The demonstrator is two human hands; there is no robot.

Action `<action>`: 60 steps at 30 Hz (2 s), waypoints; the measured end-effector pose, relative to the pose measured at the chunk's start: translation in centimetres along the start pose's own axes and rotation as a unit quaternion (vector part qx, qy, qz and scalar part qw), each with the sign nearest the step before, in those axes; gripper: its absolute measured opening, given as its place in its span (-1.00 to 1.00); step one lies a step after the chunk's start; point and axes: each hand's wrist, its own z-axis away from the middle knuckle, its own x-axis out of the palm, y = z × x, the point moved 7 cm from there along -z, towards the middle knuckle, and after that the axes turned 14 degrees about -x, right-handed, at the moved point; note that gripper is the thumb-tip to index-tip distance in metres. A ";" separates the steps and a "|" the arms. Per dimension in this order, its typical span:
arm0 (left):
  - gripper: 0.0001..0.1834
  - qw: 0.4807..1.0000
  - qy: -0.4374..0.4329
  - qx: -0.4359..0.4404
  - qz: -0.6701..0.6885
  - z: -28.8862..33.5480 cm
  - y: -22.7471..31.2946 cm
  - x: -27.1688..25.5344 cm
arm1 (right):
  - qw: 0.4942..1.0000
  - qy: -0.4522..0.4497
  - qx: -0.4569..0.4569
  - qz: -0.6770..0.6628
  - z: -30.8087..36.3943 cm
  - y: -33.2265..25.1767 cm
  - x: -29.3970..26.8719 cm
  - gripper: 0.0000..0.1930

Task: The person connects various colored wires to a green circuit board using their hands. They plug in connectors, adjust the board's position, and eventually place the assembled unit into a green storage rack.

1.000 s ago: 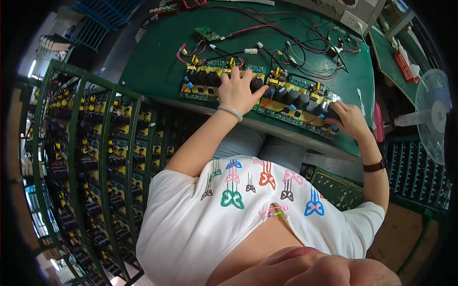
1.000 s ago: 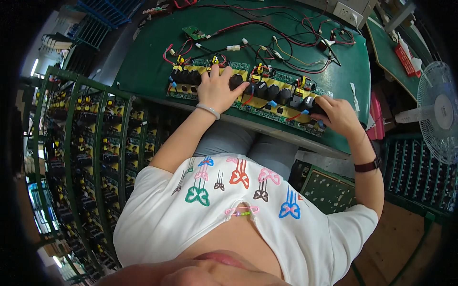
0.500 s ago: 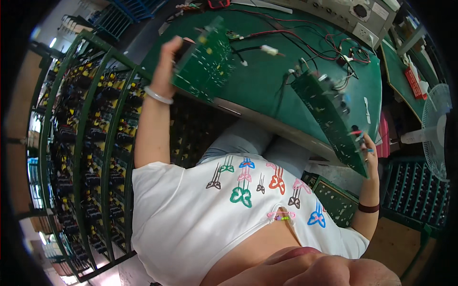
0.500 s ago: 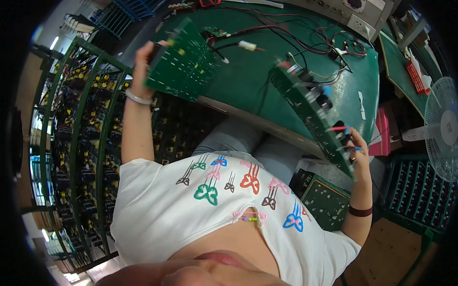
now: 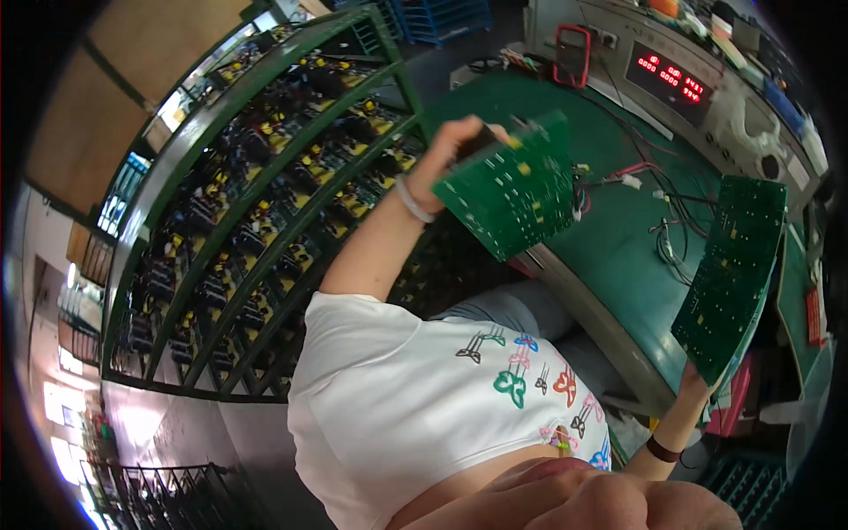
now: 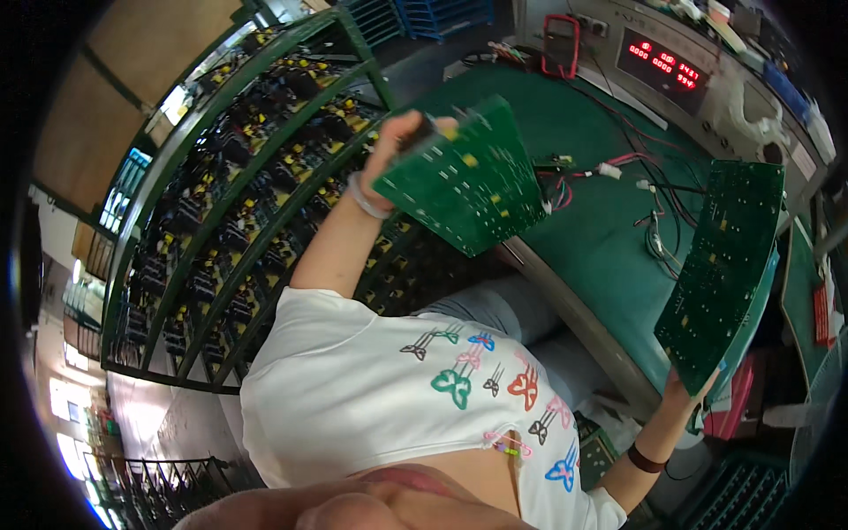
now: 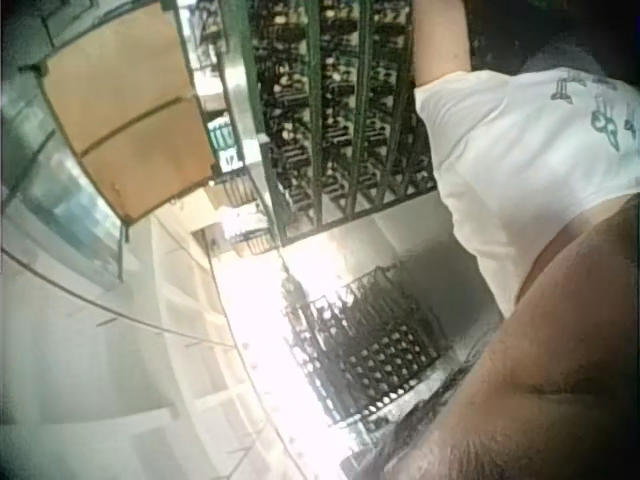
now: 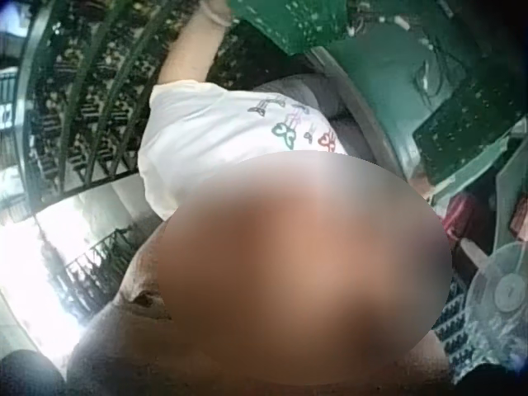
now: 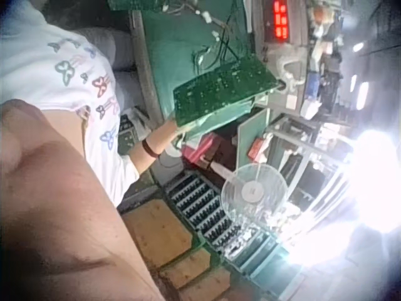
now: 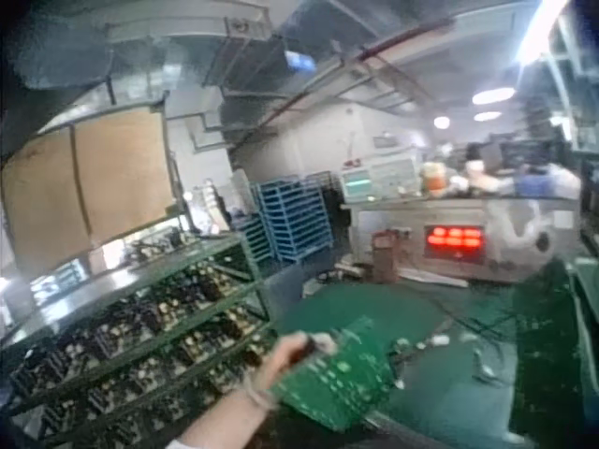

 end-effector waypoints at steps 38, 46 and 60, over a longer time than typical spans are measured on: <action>-0.29 0.925 -0.274 -0.013 -0.263 -6.7 -6.8 7.1 | 0.952 -0.157 0.000 -0.264 5.9 4.6 -1.7 -0.43; -0.35 0.786 -0.345 0.012 -0.512 -2.7 -8.7 11.5 | 0.953 -0.147 0.014 -0.264 6.6 5.1 -1.8 -0.43; -0.49 0.793 -0.327 0.016 -0.513 1.0 -9.2 11.1 | 0.953 -0.137 0.034 -0.267 7.5 5.5 -1.2 -0.42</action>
